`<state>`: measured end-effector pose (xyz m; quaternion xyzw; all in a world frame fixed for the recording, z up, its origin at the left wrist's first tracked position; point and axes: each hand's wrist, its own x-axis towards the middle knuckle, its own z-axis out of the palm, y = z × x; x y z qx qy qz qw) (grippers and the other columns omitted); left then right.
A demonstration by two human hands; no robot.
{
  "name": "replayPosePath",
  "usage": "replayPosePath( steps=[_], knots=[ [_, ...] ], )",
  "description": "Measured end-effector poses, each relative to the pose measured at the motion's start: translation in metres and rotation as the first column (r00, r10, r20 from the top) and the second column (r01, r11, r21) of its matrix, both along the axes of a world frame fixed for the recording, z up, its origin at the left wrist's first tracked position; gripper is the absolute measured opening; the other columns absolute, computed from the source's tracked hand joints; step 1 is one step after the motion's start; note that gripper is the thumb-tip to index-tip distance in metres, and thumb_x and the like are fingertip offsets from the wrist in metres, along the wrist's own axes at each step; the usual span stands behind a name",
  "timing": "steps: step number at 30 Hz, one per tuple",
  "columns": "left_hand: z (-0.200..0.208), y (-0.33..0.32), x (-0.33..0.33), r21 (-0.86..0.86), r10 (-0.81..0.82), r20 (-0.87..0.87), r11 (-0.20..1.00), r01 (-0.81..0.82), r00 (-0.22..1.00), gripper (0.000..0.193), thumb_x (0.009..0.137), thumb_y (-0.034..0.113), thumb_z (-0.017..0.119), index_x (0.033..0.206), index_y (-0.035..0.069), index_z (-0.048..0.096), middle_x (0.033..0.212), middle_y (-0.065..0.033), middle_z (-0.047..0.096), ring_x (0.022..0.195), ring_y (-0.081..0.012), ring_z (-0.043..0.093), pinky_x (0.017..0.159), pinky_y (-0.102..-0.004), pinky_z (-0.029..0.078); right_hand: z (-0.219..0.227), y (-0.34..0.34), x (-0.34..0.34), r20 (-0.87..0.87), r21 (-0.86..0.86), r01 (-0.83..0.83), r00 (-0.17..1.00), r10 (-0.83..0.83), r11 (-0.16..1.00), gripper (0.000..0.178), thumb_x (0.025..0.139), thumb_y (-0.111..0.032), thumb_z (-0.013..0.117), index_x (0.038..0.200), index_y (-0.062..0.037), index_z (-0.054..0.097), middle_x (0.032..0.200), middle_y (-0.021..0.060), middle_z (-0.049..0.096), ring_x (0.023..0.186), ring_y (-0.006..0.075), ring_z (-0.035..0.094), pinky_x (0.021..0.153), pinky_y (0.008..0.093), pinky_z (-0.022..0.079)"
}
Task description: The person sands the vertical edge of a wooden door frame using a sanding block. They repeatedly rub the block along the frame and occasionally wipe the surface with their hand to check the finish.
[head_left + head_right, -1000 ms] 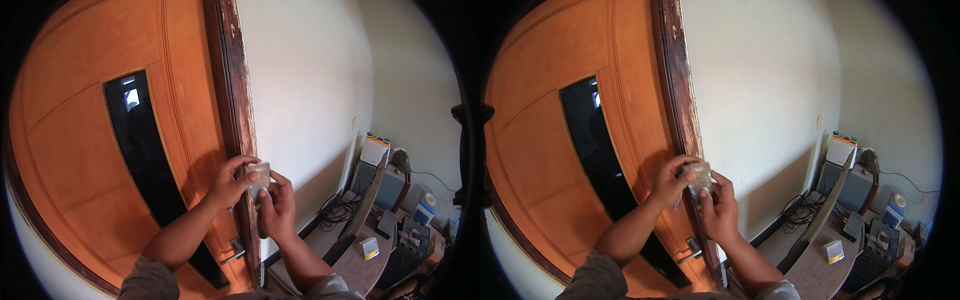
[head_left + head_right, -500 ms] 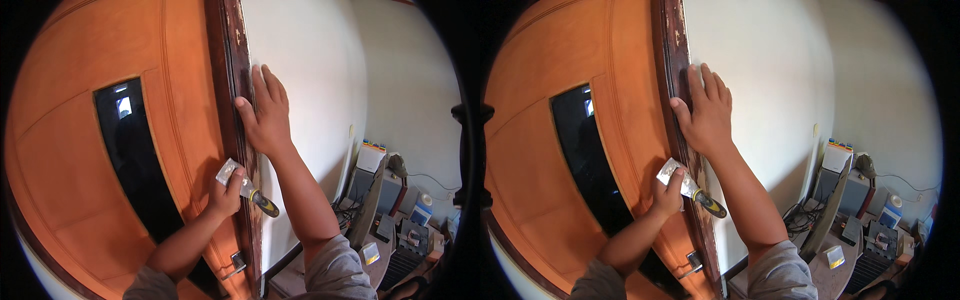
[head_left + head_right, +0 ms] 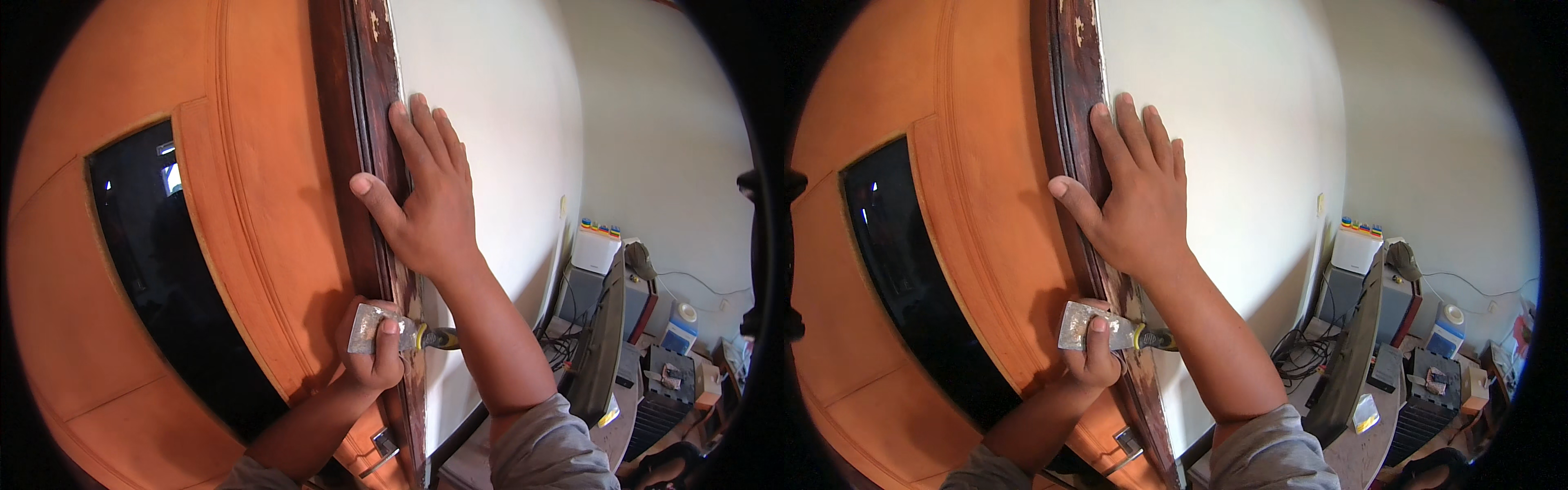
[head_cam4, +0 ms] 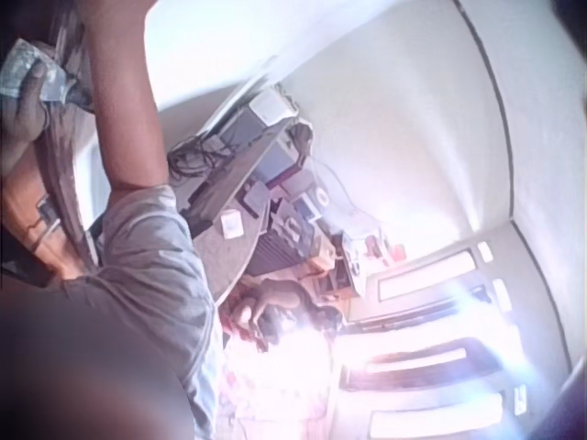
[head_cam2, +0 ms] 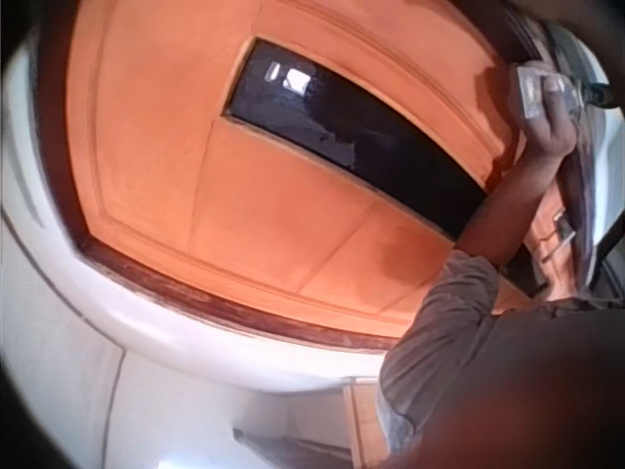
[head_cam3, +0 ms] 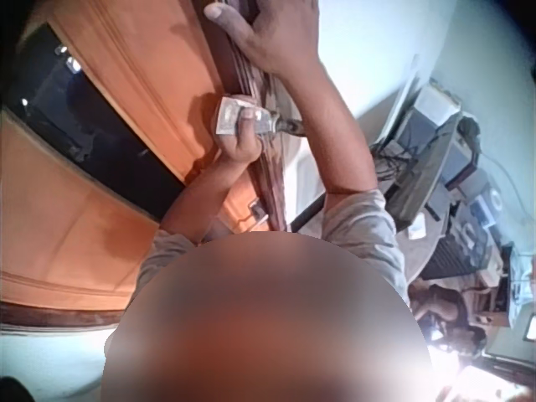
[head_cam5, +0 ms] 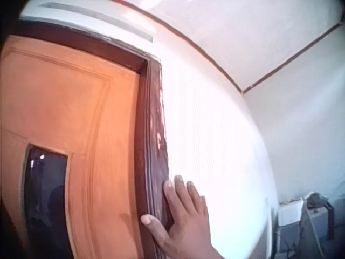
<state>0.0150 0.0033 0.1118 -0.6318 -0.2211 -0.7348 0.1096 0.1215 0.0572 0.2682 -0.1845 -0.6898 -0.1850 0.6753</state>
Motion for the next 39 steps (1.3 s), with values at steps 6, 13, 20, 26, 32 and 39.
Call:
replayPosePath(
  steps=[6, 13, 20, 26, 32, 39],
  knots=[
    [-0.003, 0.008, -0.002, 0.094, 0.037, -0.015, 0.995, -0.036, 0.999, 0.028, 0.101, 0.018, 0.057, 0.097, -0.009, 0.065, 0.08, -0.0148, 0.06, 0.067, -0.0268, 0.062, 0.061, -0.0357, 0.049, -0.006, -0.001, 0.0, -0.003, 0.009, -0.004, 1.0, 0.004, 1.0, 0.081, 0.094, -0.051, 0.074, 0.155, -0.0023, 0.05, 0.162, 0.0251, 0.045, 0.152, 0.0476, 0.037, 0.122, 0.0579, 0.033],
    [-0.01, 0.012, -0.004, 0.059, 0.018, -0.022, 0.998, -0.016, 1.0, 0.028, 0.102, 0.017, 0.056, 0.099, -0.01, 0.064, 0.081, -0.016, 0.06, 0.069, -0.0285, 0.062, 0.061, -0.0378, 0.049, -0.026, -0.005, 0.006, 0.03, -0.059, -0.029, 0.999, 0.03, 0.998, 0.088, 0.093, -0.061, 0.071, 0.158, -0.0078, 0.048, 0.166, 0.0213, 0.041, 0.154, 0.0472, 0.034, 0.12, 0.0666, 0.031],
    [-0.014, 0.017, -0.006, 0.101, 0.065, -0.065, 0.993, -0.058, 0.996, 0.029, 0.103, 0.018, 0.055, 0.1, -0.009, 0.063, 0.087, -0.0185, 0.061, 0.073, -0.0306, 0.063, 0.064, -0.0393, 0.05, -0.034, -0.004, 0.006, 0.071, -0.054, 0.022, 0.997, -0.018, 0.998, 0.099, 0.091, -0.072, 0.066, 0.164, -0.0111, 0.04, 0.17, 0.0207, 0.034, 0.157, 0.0482, 0.026, 0.121, 0.0704, 0.025],
    [-0.018, 0.015, -0.005, 0.073, 0.044, -0.033, 0.996, -0.042, 0.998, 0.03, 0.104, 0.019, 0.054, 0.1, -0.009, 0.063, 0.088, -0.0188, 0.062, 0.074, -0.0313, 0.063, 0.065, -0.0395, 0.051, -0.022, -0.002, 0.002, 0.059, -0.079, 0.054, 0.997, -0.05, 0.995, 0.103, 0.09, -0.075, 0.064, 0.165, -0.0112, 0.037, 0.171, 0.0224, 0.031, 0.157, 0.0508, 0.025, 0.12, 0.0739, 0.022],
    [-0.016, 0.015, -0.005, 0.118, 0.047, -0.04, 0.992, -0.042, 0.998, 0.029, 0.104, 0.018, 0.055, 0.1, -0.01, 0.063, 0.088, -0.019, 0.062, 0.073, -0.0312, 0.063, 0.065, -0.0392, 0.051, -0.012, 0.0, -0.001, 0.045, -0.048, 0.063, 0.997, -0.061, 0.997, 0.104, 0.089, -0.076, 0.063, 0.165, -0.0094, 0.038, 0.17, 0.0238, 0.032, 0.157, 0.0521, 0.024, 0.12, 0.0742, 0.022],
    [-0.013, 0.015, -0.002, 0.158, 0.05, -0.022, 0.986, -0.046, 0.998, 0.029, 0.103, 0.018, 0.057, 0.1, -0.01, 0.062, 0.087, -0.0198, 0.062, 0.072, -0.0318, 0.063, 0.063, -0.0399, 0.051, -0.001, 0.003, -0.001, 0.043, -0.056, 0.064, 0.997, -0.061, 0.996, 0.103, 0.09, -0.076, 0.063, 0.164, -0.0091, 0.038, 0.17, 0.024, 0.033, 0.157, 0.0508, 0.024, 0.12, 0.0737, 0.022]
  ],
)
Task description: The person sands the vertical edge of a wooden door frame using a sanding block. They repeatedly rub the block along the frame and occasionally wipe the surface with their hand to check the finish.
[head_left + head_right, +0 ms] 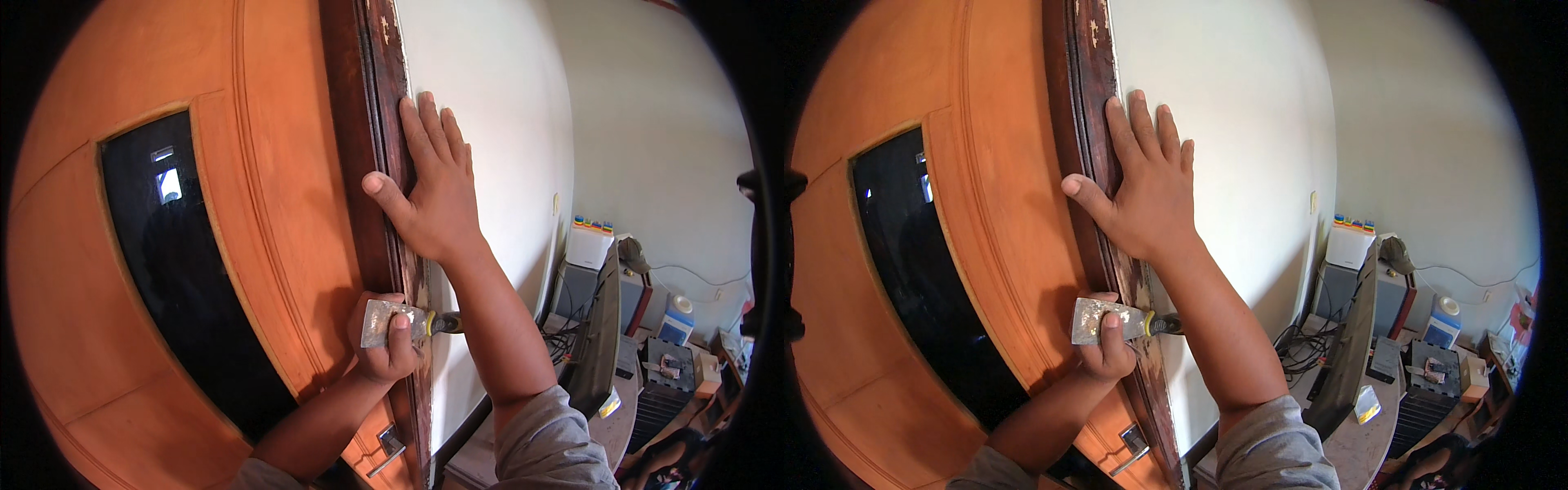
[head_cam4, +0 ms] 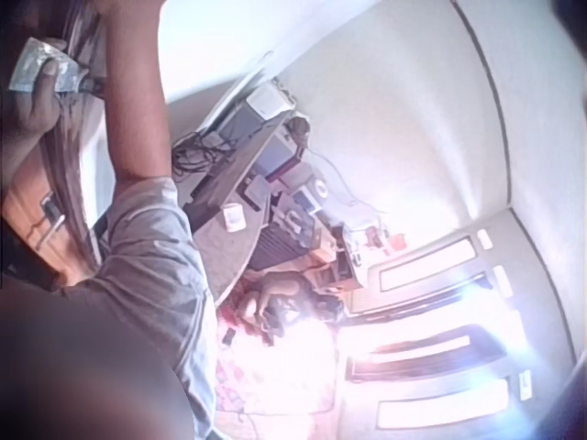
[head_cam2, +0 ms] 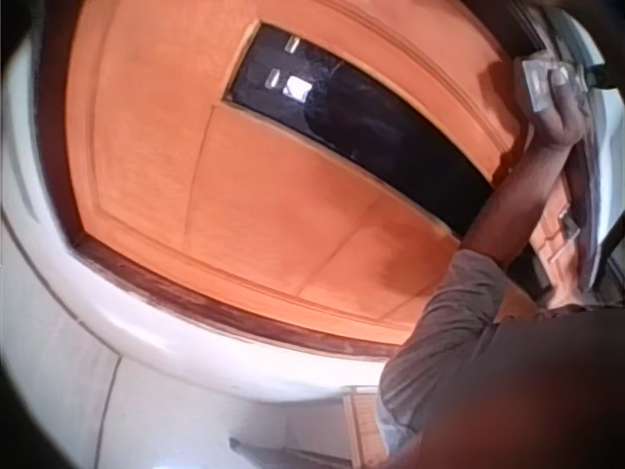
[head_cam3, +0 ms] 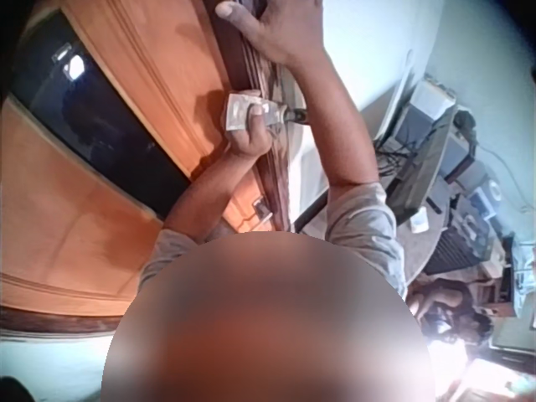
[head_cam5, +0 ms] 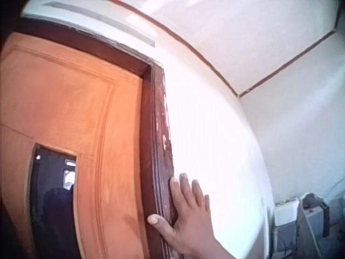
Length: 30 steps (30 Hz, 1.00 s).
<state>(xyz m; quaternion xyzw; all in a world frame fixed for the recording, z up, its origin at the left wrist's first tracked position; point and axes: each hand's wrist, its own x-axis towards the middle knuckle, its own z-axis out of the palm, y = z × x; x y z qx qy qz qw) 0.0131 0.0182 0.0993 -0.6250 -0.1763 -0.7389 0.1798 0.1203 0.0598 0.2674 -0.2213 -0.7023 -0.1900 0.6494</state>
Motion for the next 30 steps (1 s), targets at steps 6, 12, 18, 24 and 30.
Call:
replayPosePath(
  steps=[6, 12, 18, 24, 30],
  knots=[
    [0.0, -0.004, -0.001, -0.033, 0.032, -0.031, 0.999, -0.033, 0.999, 0.027, 0.102, 0.016, 0.056, 0.1, -0.01, 0.063, 0.086, -0.0204, 0.062, 0.071, -0.033, 0.063, 0.063, -0.0407, 0.051, 0.014, 0.003, 0.002, 0.005, -0.001, 0.003, 1.0, -0.003, 1.0, 0.098, 0.093, -0.075, 0.059, 0.165, -0.0118, 0.038, 0.171, 0.0227, 0.03, 0.158, 0.0492, 0.022, 0.122, 0.071, 0.021],
    [-0.001, -0.003, -0.004, -0.044, 0.03, -0.051, 0.999, -0.032, 0.998, 0.026, 0.1, 0.015, 0.056, 0.101, -0.01, 0.063, 0.086, -0.0199, 0.062, 0.071, -0.0324, 0.063, 0.064, -0.0396, 0.051, 0.024, 0.006, 0.0, -0.003, -0.007, -0.004, 1.0, 0.004, 1.0, 0.094, 0.094, -0.075, 0.057, 0.166, -0.0171, 0.038, 0.173, 0.021, 0.028, 0.159, 0.0485, 0.021, 0.124, 0.0693, 0.019],
    [-0.005, -0.003, -0.002, -0.051, -0.002, -0.023, 0.999, 0.001, 1.0, 0.027, 0.101, 0.016, 0.056, 0.102, -0.011, 0.063, 0.089, -0.0196, 0.062, 0.073, -0.0307, 0.064, 0.065, -0.0387, 0.052, 0.025, 0.004, 0.0, -0.018, -0.028, -0.026, 1.0, 0.026, 0.999, 0.093, 0.095, -0.074, 0.058, 0.165, -0.0175, 0.039, 0.172, 0.0212, 0.029, 0.159, 0.0485, 0.022, 0.124, 0.069, 0.02],
    [-0.006, -0.002, -0.003, -0.038, 0.027, -0.033, 0.999, -0.029, 0.999, 0.028, 0.103, 0.017, 0.056, 0.102, -0.011, 0.061, 0.09, -0.0197, 0.062, 0.074, -0.0295, 0.064, 0.065, -0.0381, 0.052, 0.021, 0.002, -0.001, -0.063, 0.035, -0.036, 0.997, 0.038, 0.999, 0.09, 0.093, -0.071, 0.065, 0.16, -0.0134, 0.048, 0.167, 0.0236, 0.039, 0.155, 0.0493, 0.032, 0.12, 0.0673, 0.029],
    [-0.009, -0.001, -0.004, -0.046, 0.036, -0.019, 0.998, -0.037, 0.999, 0.026, 0.103, 0.015, 0.056, 0.102, -0.011, 0.061, 0.089, -0.0212, 0.062, 0.073, -0.0311, 0.063, 0.065, -0.0397, 0.052, 0.013, -0.001, 0.002, -0.054, 0.033, -0.033, 0.998, 0.035, 0.999, 0.092, 0.091, -0.073, 0.066, 0.158, -0.0112, 0.05, 0.164, 0.0242, 0.043, 0.153, 0.0491, 0.036, 0.119, 0.0641, 0.032]
  ],
)
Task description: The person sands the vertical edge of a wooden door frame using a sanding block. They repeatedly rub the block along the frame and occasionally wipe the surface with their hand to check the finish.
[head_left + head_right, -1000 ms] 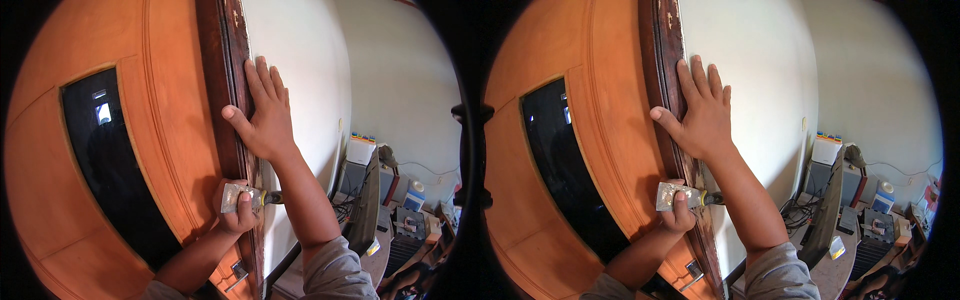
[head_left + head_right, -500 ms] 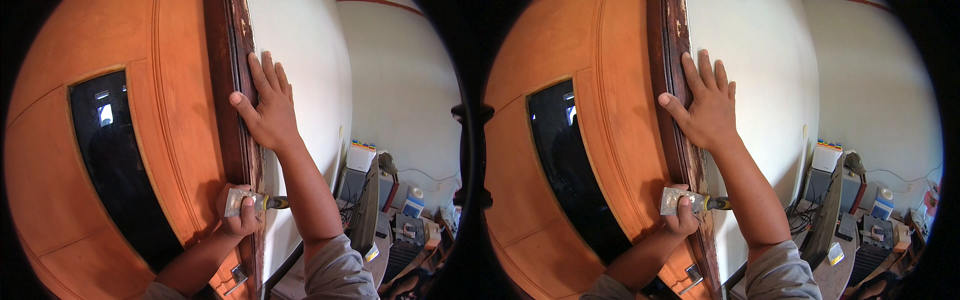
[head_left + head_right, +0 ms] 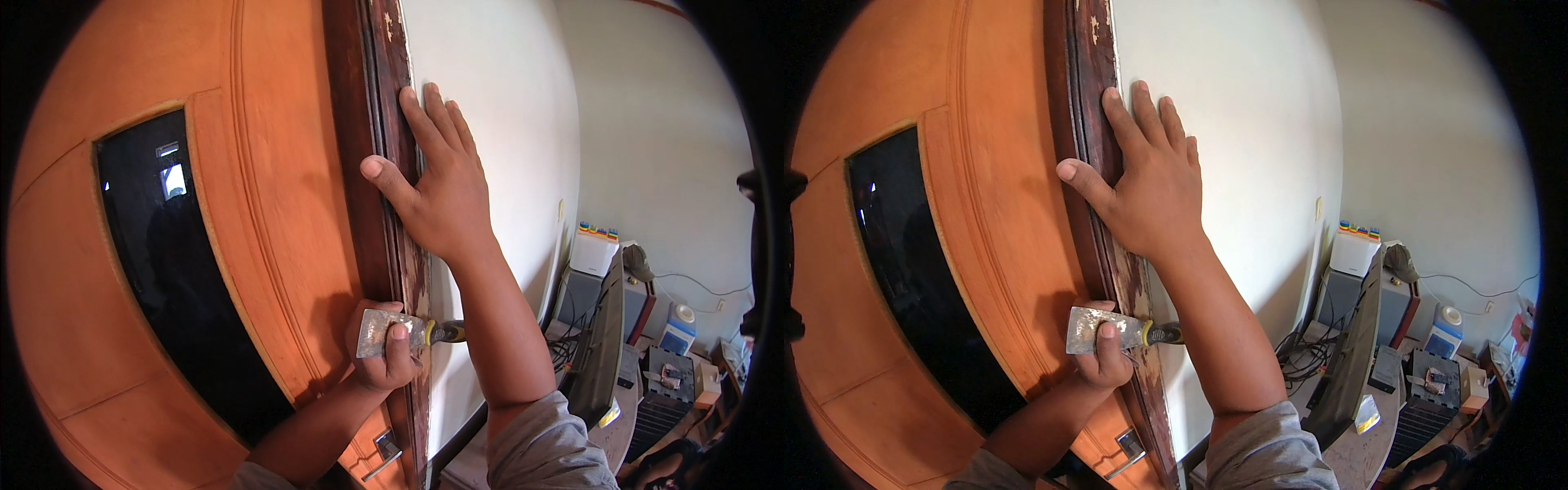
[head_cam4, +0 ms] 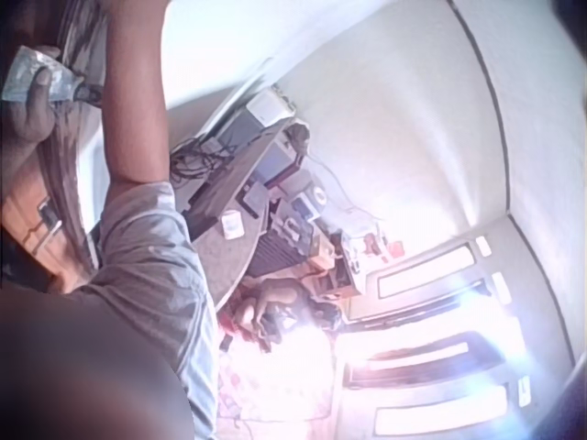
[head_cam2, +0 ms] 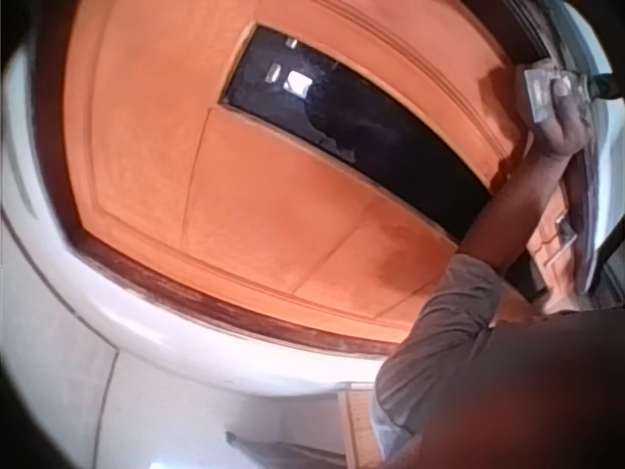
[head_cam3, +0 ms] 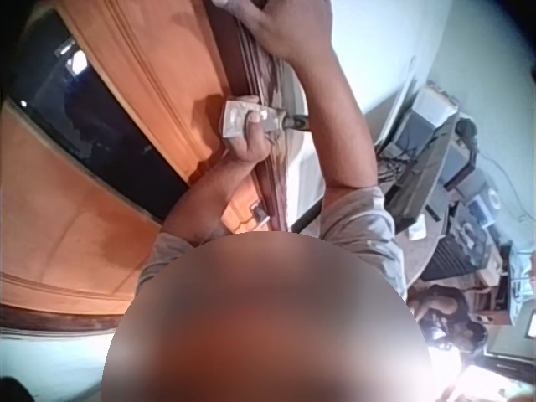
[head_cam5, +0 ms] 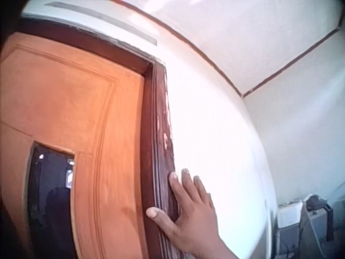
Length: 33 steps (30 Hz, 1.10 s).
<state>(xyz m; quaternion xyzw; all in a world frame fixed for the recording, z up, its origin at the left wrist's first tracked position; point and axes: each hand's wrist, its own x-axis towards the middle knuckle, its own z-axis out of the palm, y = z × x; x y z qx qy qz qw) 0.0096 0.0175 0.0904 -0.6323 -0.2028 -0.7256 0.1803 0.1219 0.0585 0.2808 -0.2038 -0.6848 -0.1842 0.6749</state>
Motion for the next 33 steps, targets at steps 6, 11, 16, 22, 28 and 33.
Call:
replayPosePath(
  steps=[6, 11, 16, 22, 28, 33],
  knots=[
    [-0.004, 0.002, -0.001, -0.006, 0.032, -0.009, 0.999, -0.032, 0.999, 0.025, 0.102, 0.014, 0.056, 0.102, -0.011, 0.06, 0.09, -0.0217, 0.062, 0.073, -0.0314, 0.063, 0.064, -0.0407, 0.052, -0.004, -0.002, 0.004, 0.012, 0.009, 0.0, 1.0, 0.0, 1.0, 0.094, 0.089, -0.073, 0.068, 0.157, -0.0103, 0.052, 0.162, 0.0246, 0.045, 0.152, 0.0477, 0.038, 0.117, 0.0633, 0.037],
    [-0.005, 0.003, -0.002, -0.003, -0.003, -0.037, 1.0, 0.003, 0.999, 0.03, 0.106, 0.017, 0.051, 0.116, -0.011, 0.059, 0.101, -0.0156, 0.062, 0.083, -0.0208, 0.059, 0.071, -0.0335, 0.05, -0.011, -0.004, 0.007, 0.027, 0.007, 0.013, 1.0, -0.013, 1.0, 0.093, 0.087, -0.071, 0.072, 0.155, -0.0099, 0.053, 0.161, 0.0245, 0.047, 0.152, 0.0471, 0.039, 0.116, 0.0612, 0.038],
    [-0.004, 0.003, 0.001, -0.007, -0.004, 0.024, 1.0, 0.004, 1.0, 0.027, 0.103, 0.016, 0.056, 0.102, -0.011, 0.061, 0.091, -0.0213, 0.063, 0.074, -0.0319, 0.063, 0.065, -0.0404, 0.051, -0.018, -0.007, 0.008, 0.03, -0.011, 0.003, 1.0, -0.002, 1.0, 0.093, 0.087, -0.07, 0.073, 0.156, -0.0108, 0.052, 0.162, 0.0237, 0.046, 0.152, 0.047, 0.039, 0.116, 0.064, 0.038],
    [-0.005, 0.002, -0.003, -0.024, 0.031, -0.038, 0.999, -0.032, 0.999, 0.028, 0.106, 0.013, 0.05, 0.114, -0.012, 0.059, 0.101, -0.0176, 0.062, 0.083, -0.0223, 0.059, 0.071, -0.0347, 0.05, -0.027, -0.008, 0.01, 0.053, -0.05, -0.001, 0.999, 0.004, 0.999, 0.095, 0.087, -0.071, 0.072, 0.158, -0.0119, 0.05, 0.163, 0.0231, 0.044, 0.154, 0.0468, 0.036, 0.117, 0.0668, 0.036],
    [-0.005, 0.004, -0.002, -0.014, 0.024, -0.022, 1.0, -0.024, 0.999, 0.027, 0.104, 0.014, 0.052, 0.109, -0.011, 0.06, 0.097, -0.0191, 0.062, 0.081, -0.0267, 0.061, 0.07, -0.0372, 0.051, -0.042, -0.013, 0.013, 0.099, -0.107, 0.005, 0.995, 0.006, 0.994, 0.099, 0.087, -0.072, 0.071, 0.162, -0.0127, 0.044, 0.168, 0.0231, 0.037, 0.156, 0.0482, 0.03, 0.118, 0.0692, 0.033],
    [-0.004, 0.006, -0.003, 0.033, 0.039, -0.043, 0.999, -0.037, 0.998, 0.028, 0.105, 0.014, 0.05, 0.111, -0.012, 0.059, 0.1, -0.0179, 0.062, 0.085, -0.0241, 0.06, 0.074, -0.036, 0.051, -0.045, -0.012, 0.006, 0.116, -0.119, 0.066, 0.992, -0.052, 0.991, 0.105, 0.087, -0.071, 0.07, 0.166, -0.0107, 0.035, 0.171, 0.0239, 0.03, 0.158, 0.0496, 0.023, 0.122, 0.0669, 0.025]
  ],
)
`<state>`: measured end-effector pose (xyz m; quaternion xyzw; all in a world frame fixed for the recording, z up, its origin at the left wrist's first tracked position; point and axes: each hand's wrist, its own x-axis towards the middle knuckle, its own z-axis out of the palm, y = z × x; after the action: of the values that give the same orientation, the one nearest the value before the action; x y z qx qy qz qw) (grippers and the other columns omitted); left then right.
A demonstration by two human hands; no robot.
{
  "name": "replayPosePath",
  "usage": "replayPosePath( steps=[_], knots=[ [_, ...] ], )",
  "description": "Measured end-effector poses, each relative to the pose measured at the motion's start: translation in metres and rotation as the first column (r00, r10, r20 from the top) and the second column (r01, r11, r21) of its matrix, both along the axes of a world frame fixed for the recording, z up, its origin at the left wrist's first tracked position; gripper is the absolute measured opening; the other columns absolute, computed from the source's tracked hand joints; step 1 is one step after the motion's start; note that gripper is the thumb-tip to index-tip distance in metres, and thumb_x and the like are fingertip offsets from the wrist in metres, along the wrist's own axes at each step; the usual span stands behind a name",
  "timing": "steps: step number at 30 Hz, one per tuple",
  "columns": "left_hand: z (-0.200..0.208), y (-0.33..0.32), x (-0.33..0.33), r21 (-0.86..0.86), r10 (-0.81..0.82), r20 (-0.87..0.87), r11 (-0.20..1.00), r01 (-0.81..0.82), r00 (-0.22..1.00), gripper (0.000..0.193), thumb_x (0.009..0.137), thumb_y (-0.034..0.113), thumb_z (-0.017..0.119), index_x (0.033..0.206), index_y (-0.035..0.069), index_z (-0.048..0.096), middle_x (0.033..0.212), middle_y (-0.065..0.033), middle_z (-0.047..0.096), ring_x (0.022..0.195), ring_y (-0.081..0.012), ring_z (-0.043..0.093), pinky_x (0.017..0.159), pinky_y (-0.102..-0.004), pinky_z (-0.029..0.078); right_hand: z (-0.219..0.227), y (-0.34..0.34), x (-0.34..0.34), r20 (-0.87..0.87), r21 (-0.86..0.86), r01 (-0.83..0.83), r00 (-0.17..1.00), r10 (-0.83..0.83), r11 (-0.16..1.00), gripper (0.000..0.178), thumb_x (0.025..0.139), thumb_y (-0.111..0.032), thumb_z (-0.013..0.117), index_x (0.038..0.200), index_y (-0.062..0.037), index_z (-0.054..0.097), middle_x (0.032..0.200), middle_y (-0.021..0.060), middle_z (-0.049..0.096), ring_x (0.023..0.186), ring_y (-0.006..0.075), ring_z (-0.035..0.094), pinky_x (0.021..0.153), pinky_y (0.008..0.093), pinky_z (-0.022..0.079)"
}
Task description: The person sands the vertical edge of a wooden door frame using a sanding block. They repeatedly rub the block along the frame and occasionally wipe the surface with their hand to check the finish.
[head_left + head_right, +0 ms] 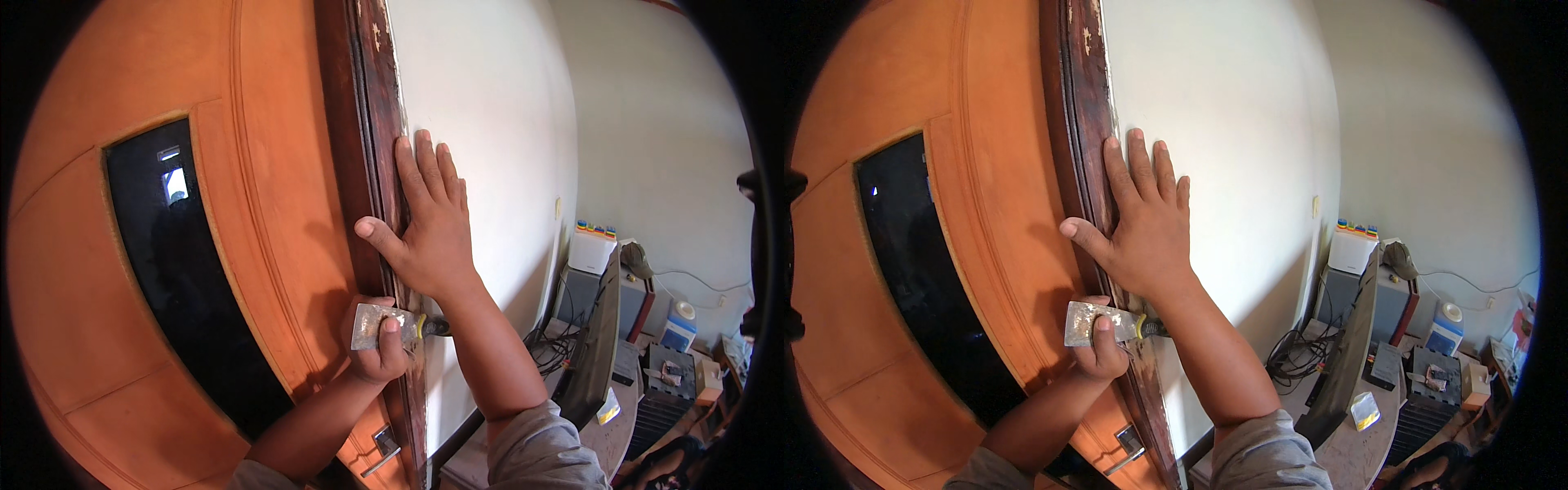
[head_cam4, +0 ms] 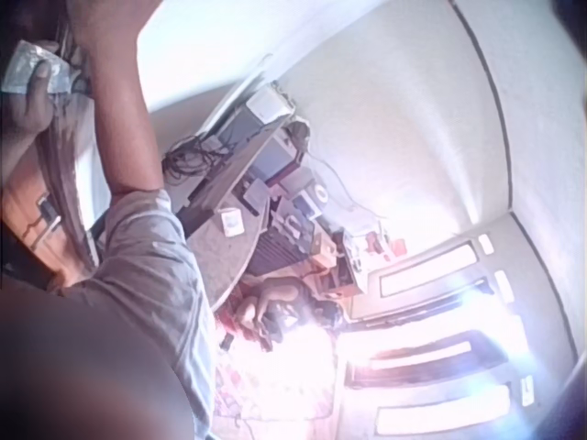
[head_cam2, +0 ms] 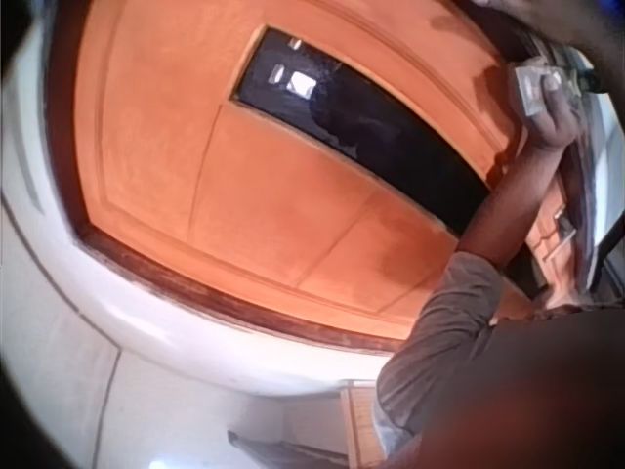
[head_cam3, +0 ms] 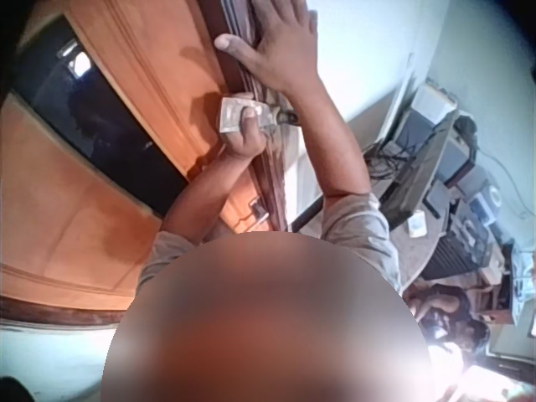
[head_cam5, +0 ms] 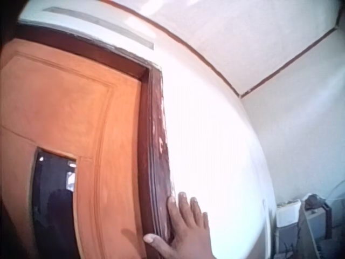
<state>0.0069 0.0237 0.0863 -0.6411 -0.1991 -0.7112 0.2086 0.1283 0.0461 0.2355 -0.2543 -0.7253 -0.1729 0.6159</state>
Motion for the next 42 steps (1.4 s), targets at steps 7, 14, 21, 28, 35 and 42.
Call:
replayPosePath(
  steps=[7, 14, 21, 28, 35, 42],
  knots=[
    [-0.001, 0.0, 0.002, -0.014, -0.004, 0.05, 1.0, 0.004, 0.999, 0.027, 0.102, 0.016, 0.055, 0.1, -0.01, 0.062, 0.091, -0.0223, 0.063, 0.077, -0.0342, 0.064, 0.069, -0.0422, 0.052, 0.01, 0.006, -0.004, -0.025, 0.023, -0.006, 1.0, 0.006, 1.0, 0.107, 0.088, -0.08, 0.061, 0.165, -0.0097, 0.036, 0.171, 0.025, 0.029, 0.157, 0.0532, 0.022, 0.118, 0.0762, 0.024],
    [0.001, -0.003, 0.004, -0.033, -0.007, 0.062, 0.999, 0.009, 0.998, 0.026, 0.101, 0.015, 0.056, 0.099, -0.009, 0.063, 0.09, -0.0206, 0.064, 0.076, -0.0336, 0.064, 0.068, -0.0416, 0.052, 0.028, 0.01, -0.008, -0.05, 0.036, -0.012, 0.999, 0.014, 0.999, 0.108, 0.089, -0.083, 0.057, 0.165, -0.0086, 0.037, 0.171, 0.0255, 0.029, 0.157, 0.0534, 0.022, 0.119, 0.0751, 0.022],
    [0.006, -0.005, 0.005, 0.006, -0.021, 0.057, 1.0, 0.021, 0.998, 0.025, 0.101, 0.014, 0.056, 0.099, -0.01, 0.063, 0.089, -0.0209, 0.064, 0.076, -0.0327, 0.064, 0.069, -0.0409, 0.053, 0.053, 0.012, -0.012, -0.074, 0.071, 0.009, 0.997, -0.004, 0.997, 0.105, 0.091, -0.081, 0.056, 0.166, -0.0105, 0.035, 0.171, 0.0246, 0.028, 0.158, 0.0524, 0.02, 0.121, 0.0742, 0.02],
    [-0.006, 0.0, -0.003, -0.035, -0.014, -0.003, 0.999, 0.013, 1.0, 0.03, 0.107, 0.016, 0.05, 0.117, -0.011, 0.058, 0.108, -0.0184, 0.062, 0.091, -0.0228, 0.06, 0.078, -0.0354, 0.05, 0.053, 0.011, -0.012, -0.102, 0.08, -0.01, 0.995, 0.019, 0.997, 0.101, 0.091, -0.074, 0.063, 0.165, -0.0102, 0.038, 0.17, 0.0232, 0.033, 0.158, 0.0488, 0.025, 0.124, 0.0645, 0.021],
    [-0.003, -0.001, -0.001, -0.026, -0.03, 0.023, 0.999, 0.031, 0.999, 0.028, 0.105, 0.015, 0.052, 0.113, -0.012, 0.059, 0.103, -0.0197, 0.062, 0.087, -0.0262, 0.06, 0.076, -0.0377, 0.05, 0.037, 0.006, -0.002, -0.081, 0.086, -0.003, 0.997, 0.01, 0.996, 0.099, 0.087, -0.071, 0.071, 0.162, -0.0126, 0.045, 0.167, 0.0233, 0.038, 0.157, 0.0468, 0.03, 0.123, 0.0632, 0.027],
    [0.001, -0.002, 0.0, -0.004, 0.003, 0.008, 1.0, -0.003, 1.0, 0.029, 0.106, 0.016, 0.051, 0.112, -0.012, 0.058, 0.103, -0.0201, 0.061, 0.087, -0.027, 0.06, 0.076, -0.0386, 0.05, 0.024, 0.004, 0.003, -0.036, 0.043, -0.004, 0.999, 0.005, 0.999, 0.106, 0.083, -0.083, 0.065, 0.162, -0.0152, 0.044, 0.169, 0.0193, 0.037, 0.157, 0.0456, 0.029, 0.122, 0.0703, 0.026]
  ],
)
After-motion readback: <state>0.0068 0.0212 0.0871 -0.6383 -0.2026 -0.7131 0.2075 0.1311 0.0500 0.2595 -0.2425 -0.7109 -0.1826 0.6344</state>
